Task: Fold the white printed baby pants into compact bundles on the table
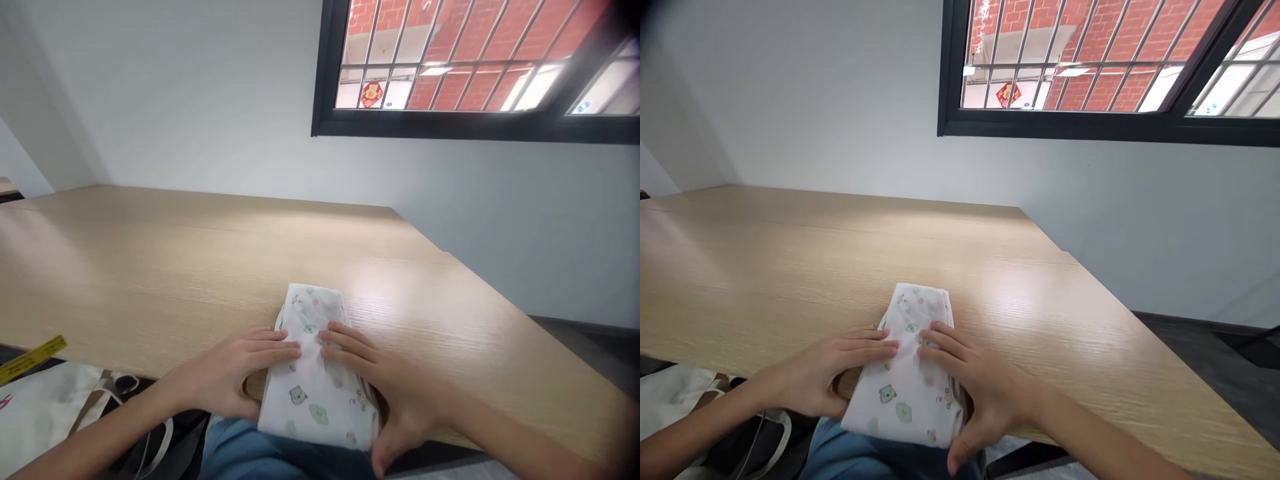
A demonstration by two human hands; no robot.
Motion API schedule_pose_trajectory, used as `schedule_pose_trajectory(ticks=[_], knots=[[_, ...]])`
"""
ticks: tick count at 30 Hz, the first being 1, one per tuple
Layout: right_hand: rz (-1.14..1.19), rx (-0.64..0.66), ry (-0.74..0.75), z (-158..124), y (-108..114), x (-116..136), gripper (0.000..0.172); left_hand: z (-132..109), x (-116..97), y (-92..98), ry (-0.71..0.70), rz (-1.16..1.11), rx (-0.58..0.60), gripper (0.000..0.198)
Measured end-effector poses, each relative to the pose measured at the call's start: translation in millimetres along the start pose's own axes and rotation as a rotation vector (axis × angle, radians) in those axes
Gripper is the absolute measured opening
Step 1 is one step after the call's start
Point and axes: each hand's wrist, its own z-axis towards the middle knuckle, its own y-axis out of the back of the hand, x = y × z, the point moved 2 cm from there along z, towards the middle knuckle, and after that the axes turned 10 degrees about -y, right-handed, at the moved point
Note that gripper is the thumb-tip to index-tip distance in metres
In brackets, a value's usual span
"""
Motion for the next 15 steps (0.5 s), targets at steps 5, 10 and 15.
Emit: schedule_pose_trajectory(ticks=[5, 10, 15], knots=[[0.033, -0.006, 0.035, 4, -2, 3, 0.111, 16, 14, 2.9, 0.127, -0.193, -0.225, 0.026], [0.101, 0.015, 0.016, 7, 0, -3, 0.118, 26, 28, 16.9, 0.259, -0.388, -0.378, 0.034], [-0.009, 0.031, 0.043, 5, -4, 3, 0.116, 8, 2, 6.8, -0.029, 0.007, 0.005, 0.071]])
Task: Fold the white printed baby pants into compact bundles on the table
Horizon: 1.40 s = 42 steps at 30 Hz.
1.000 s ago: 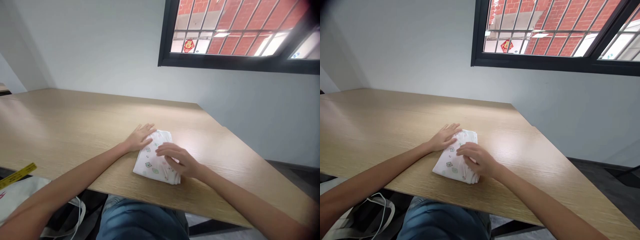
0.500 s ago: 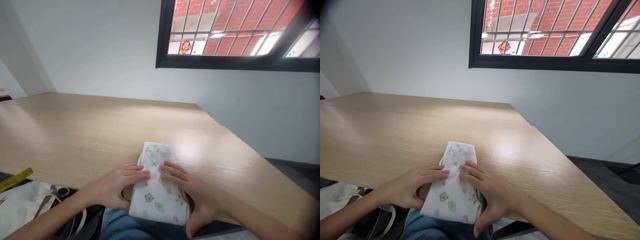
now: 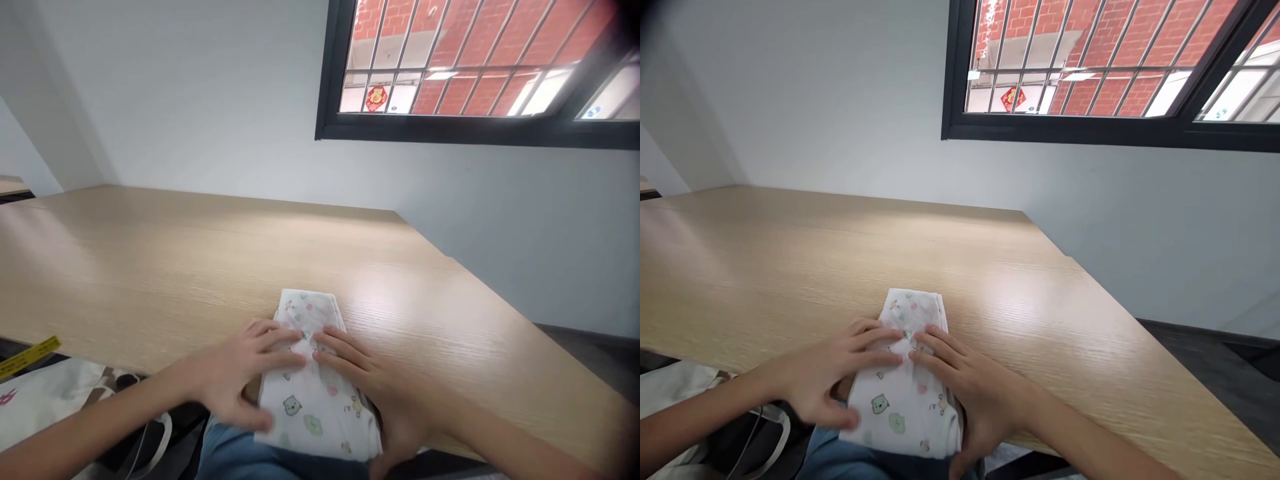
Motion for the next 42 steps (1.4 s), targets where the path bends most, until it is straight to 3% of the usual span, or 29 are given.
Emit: schedule_pose_trajectory(ticks=[2, 3, 6, 8, 12, 15, 18, 21, 25, 26, 28, 30, 32, 36, 42], knots=[[0.006, -0.032, -0.01, 0, 0, 3, 0.103, -7, -8, -7.2, -0.005, 0.104, 0.062, 0.088], [0.02, -0.06, -0.014, 0, 0, 4, 0.094, -8, -10, -9.3, 0.004, 0.123, 0.056, 0.087], [0.14, -0.139, -0.028, 4, 6, 3, 0.051, -3, -7, -8.8, 0.025, 0.05, -0.037, 0.046], [0.321, -0.19, -0.161, 11, 10, -3, 0.026, 7, 3, -4.1, 0.114, -0.16, -0.164, 0.027], [0.745, -0.371, -0.619, 31, 12, -24, 0.041, 27, 37, 1.4, 0.459, -0.633, -0.459, 0.036], [0.886, -0.48, -0.748, 47, 11, -35, 0.041, 37, 58, 0.5, 0.575, -0.655, -0.561, 0.04], [0.853, -0.552, -0.787, 54, 10, -43, 0.035, 39, 69, -2.2, 0.612, -0.598, -0.641, 0.035], [0.689, -0.664, -0.763, 52, 11, -46, 0.047, 36, 72, -3.4, 0.622, -0.494, -0.736, 0.045], [0.091, -0.851, -0.491, 50, 15, -34, 0.048, 36, 64, 2.4, 0.541, -0.222, -0.881, 0.064], [-0.072, -0.839, -0.403, 52, 15, -29, 0.046, 38, 61, 4.4, 0.469, -0.095, -0.861, 0.063], [-0.3, -0.725, -0.277, 58, 11, -19, 0.046, 44, 54, 5.4, 0.297, 0.161, -0.686, 0.054], [-0.369, -0.559, -0.267, 63, 6, -16, 0.047, 47, 51, 2.6, 0.2, 0.281, -0.434, 0.047], [-0.322, -0.454, -0.336, 65, 4, -20, 0.052, 47, 54, 0.8, 0.233, 0.214, -0.294, 0.048], [-0.073, -0.434, -0.473, 54, 11, -39, 0.046, 39, 59, 5.1, 0.34, 0.078, -0.328, 0.05], [0.544, -0.613, -0.718, 28, 19, -46, 0.025, 35, 71, 12.1, 0.456, -0.032, -0.519, 0.039]])
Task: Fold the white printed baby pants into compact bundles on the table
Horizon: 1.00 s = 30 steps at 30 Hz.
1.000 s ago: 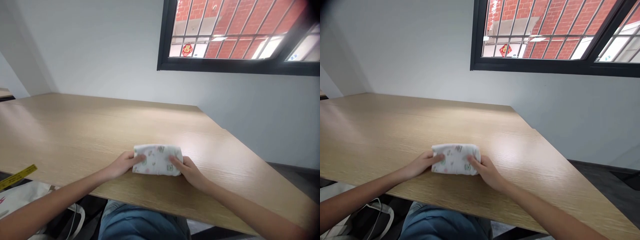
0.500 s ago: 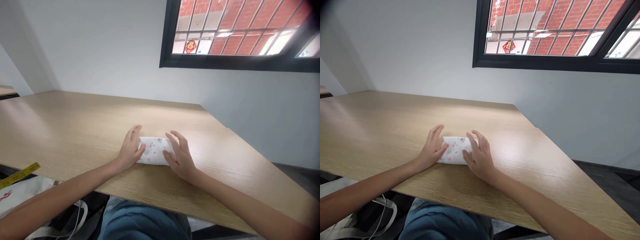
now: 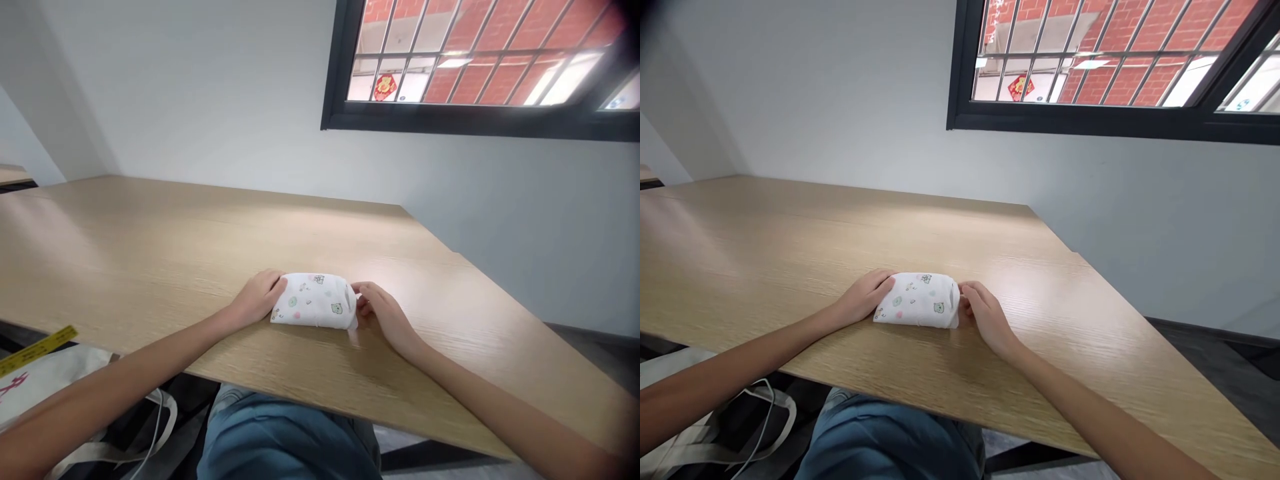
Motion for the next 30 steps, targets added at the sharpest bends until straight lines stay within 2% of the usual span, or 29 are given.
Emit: schedule_pose_trajectory(ticks=[2, 5, 8, 11, 14, 17, 20, 23, 25, 28, 30], knots=[[0.119, 0.03, -0.035, -12, -5, 2, 0.016, 5, 4, 0.2, 0.068, -0.074, -0.074, 0.04], [0.121, 0.072, 0.031, -27, -16, 7, 0.036, 10, 6, -1.3, 0.11, -0.219, -0.095, 0.039], [0.085, 0.042, 0.044, -25, -21, 7, 0.032, 9, 1, -3.1, 0.105, -0.326, -0.072, 0.032], [0.171, 0.004, 0.03, -5, -21, 2, 0.031, -4, -6, -3.5, 0.128, -0.344, -0.127, 0.025], [0.275, 0.018, 0.028, 25, -25, -1, 0.03, -22, -15, -4.2, 0.147, -0.313, -0.158, 0.017], [0.272, 0.041, 0.049, 54, -32, 1, 0.024, -36, -23, -5.1, 0.134, -0.263, -0.091, 0.023], [0.219, 0.033, 0.071, 66, -36, 5, 0.02, -40, -30, -5.0, 0.109, -0.175, -0.008, 0.032], [0.099, -0.086, 0.157, 54, -33, 10, 0.017, -39, -34, -5.2, 0.088, -0.027, 0.029, 0.035], [-0.056, -0.138, 0.314, 34, -34, 16, 0.016, -38, -35, -7.0, 0.067, 0.093, 0.067, 0.03], [-0.371, -0.027, 0.583, 0, -45, 30, 0.022, -38, -35, -11.9, 0.036, 0.259, 0.16, 0.021], [-0.577, 0.067, 0.643, -17, -53, 37, 0.047, -38, -36, -15.7, 0.025, 0.35, 0.216, 0.019]])
